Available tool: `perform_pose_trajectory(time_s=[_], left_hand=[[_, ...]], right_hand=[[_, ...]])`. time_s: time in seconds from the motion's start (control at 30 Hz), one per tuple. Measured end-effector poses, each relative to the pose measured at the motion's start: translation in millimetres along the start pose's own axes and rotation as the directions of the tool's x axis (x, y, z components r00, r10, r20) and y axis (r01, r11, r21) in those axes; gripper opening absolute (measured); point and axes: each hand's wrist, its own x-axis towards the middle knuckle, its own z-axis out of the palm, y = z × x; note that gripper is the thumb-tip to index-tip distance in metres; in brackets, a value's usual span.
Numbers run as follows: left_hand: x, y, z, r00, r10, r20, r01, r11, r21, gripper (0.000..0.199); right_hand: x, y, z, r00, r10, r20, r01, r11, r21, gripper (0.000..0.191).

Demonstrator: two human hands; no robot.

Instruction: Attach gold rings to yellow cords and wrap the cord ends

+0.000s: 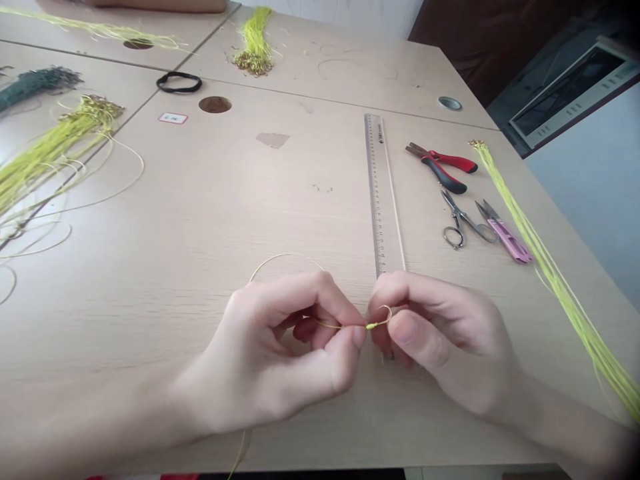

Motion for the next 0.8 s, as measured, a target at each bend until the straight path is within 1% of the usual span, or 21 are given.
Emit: perform_pose_trajectory(time_s=[0.03, 0.1, 0.23, 0.33, 0.47, 0.67, 0.8], left_hand=[[0.3, -0.3, 0.2, 1.000, 0.004, 0.001, -0.004, 1.000, 0.012, 0.015], [0.6, -1.3, 0.5, 1.000, 0.006, 0.012, -0.006, 1.000, 0.023, 0.015], [0.5, -2.1, 0.9, 1.000, -0.005, 0.022, 0.004, 1.000, 0.022, 0.014], [0.7, -1.5, 1.0, 1.000, -0.006, 0.016, 0.005, 1.000, 0.016, 0.014], [1.1, -0.5, 1.0, 1.000, -0.005, 0.008, 0.005, 1.000, 0.015, 0.013], [0.1, 1.7, 1.3, 1.000, 0.002, 0.006, -0.002, 0.999, -0.038, 0.014], [-0.8, 0.8, 2.2, 1.000, -0.003, 0.005, 0.003, 0.997, -0.071, 0.013]], right_hand=[[0.7, -0.4, 0.7, 0.999, 0.031, 0.020, -0.031, 0.999, 0.012, 0.022], [2.3, -1.4, 1.6, 0.997, 0.067, 0.022, -0.069, 0.996, 0.057, 0.020], [4.1, -2.5, 2.9, 0.997, 0.080, 0.012, -0.080, 0.989, 0.120, 0.014], [3.5, -2.2, 4.0, 0.999, 0.045, -0.011, -0.043, 0.989, 0.140, 0.011], [3.2, -1.8, 3.8, 0.999, -0.013, -0.034, 0.019, 0.987, 0.162, 0.011], [2.6, -2.2, 1.4, 0.996, -0.077, -0.037, 0.080, 0.991, 0.107, 0.012], [-0.6, -1.5, 2.7, 0.990, -0.128, -0.064, 0.132, 0.989, 0.064, 0.012]])
